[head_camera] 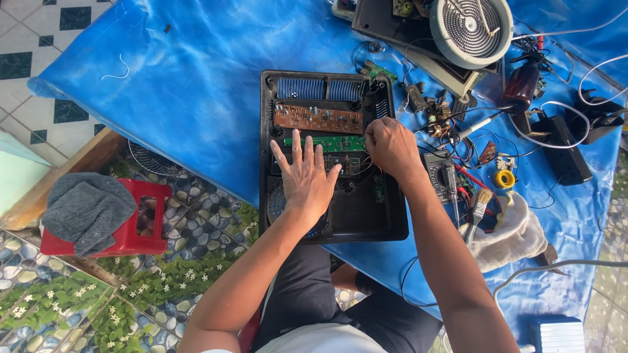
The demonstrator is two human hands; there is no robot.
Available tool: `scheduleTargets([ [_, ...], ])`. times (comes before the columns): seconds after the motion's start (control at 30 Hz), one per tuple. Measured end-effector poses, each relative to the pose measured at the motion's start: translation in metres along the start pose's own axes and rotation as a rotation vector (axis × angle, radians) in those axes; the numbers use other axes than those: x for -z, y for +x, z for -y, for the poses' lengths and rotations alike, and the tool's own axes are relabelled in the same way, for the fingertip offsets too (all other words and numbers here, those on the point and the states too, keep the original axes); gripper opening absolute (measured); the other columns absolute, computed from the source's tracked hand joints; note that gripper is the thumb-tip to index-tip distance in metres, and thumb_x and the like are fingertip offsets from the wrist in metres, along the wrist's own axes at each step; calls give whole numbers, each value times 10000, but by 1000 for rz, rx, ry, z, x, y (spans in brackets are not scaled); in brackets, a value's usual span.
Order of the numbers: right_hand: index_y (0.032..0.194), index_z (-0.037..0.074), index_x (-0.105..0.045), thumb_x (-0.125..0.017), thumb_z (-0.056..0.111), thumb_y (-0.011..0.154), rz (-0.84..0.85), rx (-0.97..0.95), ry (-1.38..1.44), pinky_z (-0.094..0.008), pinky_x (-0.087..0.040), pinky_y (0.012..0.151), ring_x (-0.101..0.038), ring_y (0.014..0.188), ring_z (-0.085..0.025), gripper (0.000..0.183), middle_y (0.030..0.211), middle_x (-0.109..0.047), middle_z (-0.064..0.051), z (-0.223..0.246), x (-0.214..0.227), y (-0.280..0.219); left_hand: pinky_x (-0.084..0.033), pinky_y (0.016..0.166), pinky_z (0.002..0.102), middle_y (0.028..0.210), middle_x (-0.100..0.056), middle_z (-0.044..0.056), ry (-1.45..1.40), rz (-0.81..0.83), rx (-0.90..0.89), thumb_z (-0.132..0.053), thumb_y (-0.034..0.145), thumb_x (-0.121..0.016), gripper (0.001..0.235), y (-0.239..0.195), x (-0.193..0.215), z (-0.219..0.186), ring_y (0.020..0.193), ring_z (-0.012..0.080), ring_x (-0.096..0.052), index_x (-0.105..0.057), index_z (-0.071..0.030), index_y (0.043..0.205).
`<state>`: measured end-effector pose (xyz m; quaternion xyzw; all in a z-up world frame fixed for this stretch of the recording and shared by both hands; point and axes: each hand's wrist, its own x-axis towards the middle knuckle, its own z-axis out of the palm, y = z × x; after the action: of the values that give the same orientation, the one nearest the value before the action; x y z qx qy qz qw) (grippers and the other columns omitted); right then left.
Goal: The person works on the internal components of a disassembled electronic device placed on a blue tarp. They use a multimeter to test connections on the circuit board and handle various wires and small components.
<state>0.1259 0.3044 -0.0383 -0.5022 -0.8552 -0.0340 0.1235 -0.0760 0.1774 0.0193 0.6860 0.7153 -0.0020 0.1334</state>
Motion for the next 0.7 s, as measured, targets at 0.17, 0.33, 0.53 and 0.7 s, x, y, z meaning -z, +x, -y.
scheduleTargets([
  [0.17, 952, 120, -742, -720, 265, 891, 39, 21, 35, -423, -611, 742, -735, 902, -323, 159, 883, -707, -93, -1, 0, -2, 170, 1159, 761, 1666, -346, 143, -2, 2, -5, -596, 1063, -198, 735, -1, 0, 0, 1606, 376, -13, -480, -107, 1534],
  [0.33, 969, 135, -732, -709, 292, 909, 23, 13, 54, -433, -612, 744, -733, 909, -327, 170, 909, -709, -100, -8, -6, 0, 166, 1164, 765, 1674, -328, 139, 17, 7, 3, -598, 1064, -198, 734, 1, 0, -1, 1604, 380, -4, -467, -110, 1542],
  [0.53, 971, 152, -736, -721, 310, 892, 36, -8, 66, -443, -611, 738, -734, 901, -328, 177, 922, -716, -92, -9, -4, 2, 160, 1174, 761, 1689, -295, 123, 36, 33, 8, -603, 1066, -183, 733, 0, 4, -2, 1604, 374, 7, -436, -126, 1562],
  [0.7, 967, 156, -742, -726, 324, 888, 53, -22, 52, -435, -613, 727, -736, 885, -318, 186, 931, -728, -75, -2, 2, 2, 164, 1174, 770, 1696, -264, 131, 22, 52, 6, -604, 1068, -177, 737, -1, 6, -1, 1601, 380, 21, -411, -121, 1573],
])
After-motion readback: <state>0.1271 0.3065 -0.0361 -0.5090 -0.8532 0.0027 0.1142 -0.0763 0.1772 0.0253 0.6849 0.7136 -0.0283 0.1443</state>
